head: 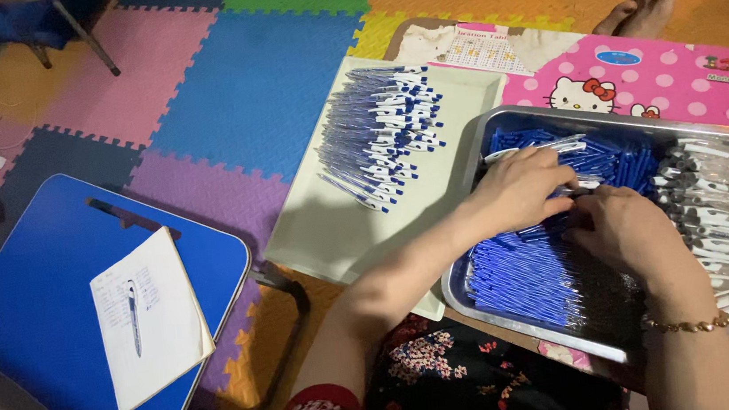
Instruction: The person assembles blue pens by inserting blue ink cartridges into clear plastic pen bodies. They pick up a pen body and a cartridge, insert the cartridge, and place the assembled pen onto a tray.
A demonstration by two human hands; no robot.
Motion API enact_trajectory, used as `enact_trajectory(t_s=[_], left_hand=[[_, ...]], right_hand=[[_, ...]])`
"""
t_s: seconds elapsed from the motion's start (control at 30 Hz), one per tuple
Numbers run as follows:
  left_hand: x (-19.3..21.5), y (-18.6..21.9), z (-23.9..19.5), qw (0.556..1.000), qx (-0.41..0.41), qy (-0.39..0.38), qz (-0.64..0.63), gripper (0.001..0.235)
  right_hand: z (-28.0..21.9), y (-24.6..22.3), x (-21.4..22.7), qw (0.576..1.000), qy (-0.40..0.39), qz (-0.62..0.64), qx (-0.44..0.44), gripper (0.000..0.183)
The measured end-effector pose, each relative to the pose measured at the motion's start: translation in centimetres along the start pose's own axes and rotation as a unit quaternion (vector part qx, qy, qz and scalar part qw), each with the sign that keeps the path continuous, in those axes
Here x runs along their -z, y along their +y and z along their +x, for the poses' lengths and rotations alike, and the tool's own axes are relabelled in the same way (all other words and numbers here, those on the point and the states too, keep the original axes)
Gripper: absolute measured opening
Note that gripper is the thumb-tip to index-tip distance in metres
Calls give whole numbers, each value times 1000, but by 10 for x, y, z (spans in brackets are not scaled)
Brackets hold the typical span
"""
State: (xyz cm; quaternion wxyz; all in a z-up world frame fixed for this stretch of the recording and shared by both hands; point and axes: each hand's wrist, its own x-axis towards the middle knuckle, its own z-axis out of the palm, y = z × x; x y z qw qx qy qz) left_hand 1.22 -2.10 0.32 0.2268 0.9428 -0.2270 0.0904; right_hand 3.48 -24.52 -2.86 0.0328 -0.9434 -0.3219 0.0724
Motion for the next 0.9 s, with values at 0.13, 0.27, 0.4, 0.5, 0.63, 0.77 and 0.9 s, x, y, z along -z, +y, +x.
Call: enact_trajectory(t_s=[0.13,0.27,0.4,0.5,0.63,0.77,0.9], left_hand=[[-11,-10,-10,1000,-11,-10,-26,25],[-17,-16,-12,999,-36,-31,-12,32],[-13,-14,-15,1000,-26,-8,-14,25],[-14,-13,-16,1000,-29,-11,-3,26],[-17,-14,-15,999,-24,20,-5,14],[-24,-18,-14,999,-15,49,1,21],[-20,-17,-15,999,-22,48,13,20]], right_hand=[[1,-5,3,999,-27,4,-20,31],[2,-10,0,999,14,-30,22,22],[2,-13,7,999,17,17,27,20],[1,-18,9,1000,1,17,25,33],[0,-25,11,999,10,24,40,27],[-3,-26,13,999,7,24,32,19],[-5,-39,42,996,-13,82,15,13]])
